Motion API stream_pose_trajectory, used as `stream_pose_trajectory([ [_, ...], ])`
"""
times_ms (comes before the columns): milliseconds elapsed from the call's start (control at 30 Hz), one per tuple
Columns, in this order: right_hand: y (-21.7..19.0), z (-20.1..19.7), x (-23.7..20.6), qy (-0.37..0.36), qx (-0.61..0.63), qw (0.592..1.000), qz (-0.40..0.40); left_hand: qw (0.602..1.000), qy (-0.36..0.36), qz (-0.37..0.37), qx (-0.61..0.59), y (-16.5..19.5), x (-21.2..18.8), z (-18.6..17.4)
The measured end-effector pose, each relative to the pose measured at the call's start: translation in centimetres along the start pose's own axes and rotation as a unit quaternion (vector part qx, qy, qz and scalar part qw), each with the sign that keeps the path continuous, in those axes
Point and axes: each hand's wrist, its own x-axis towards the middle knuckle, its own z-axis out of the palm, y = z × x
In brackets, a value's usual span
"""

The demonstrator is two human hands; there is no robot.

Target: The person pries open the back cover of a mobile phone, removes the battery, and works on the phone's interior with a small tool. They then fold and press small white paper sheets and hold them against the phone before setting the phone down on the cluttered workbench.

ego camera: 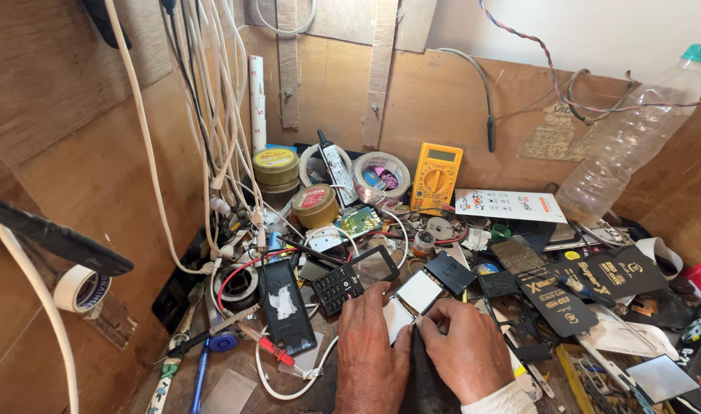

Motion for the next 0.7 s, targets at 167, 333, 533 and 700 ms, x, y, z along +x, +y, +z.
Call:
stream_pose_trajectory([
  [167,0.2,0.4,0.1,0.006,0.012,1.0,-0.003,1.0,0.002,0.017,0.005,-0.3,-0.1,0.0],
  [333,0.4,0.1,-0.2,0.03,0.026,0.999,-0.019,1.0,0.006,0.017,-0.002,-0.3,0.1,0.0],
  [533,0.8,0.1,-1.0,0.021,0.057,0.997,0.045,1.0,0.003,-0.007,0.003,-0.2,-0.1,0.0],
  [700,0.6,0.2,-0.9,0.023,0.041,0.998,0.03,1.0,0.005,-0.008,-0.004,0.0,0.1,-0.1],
])
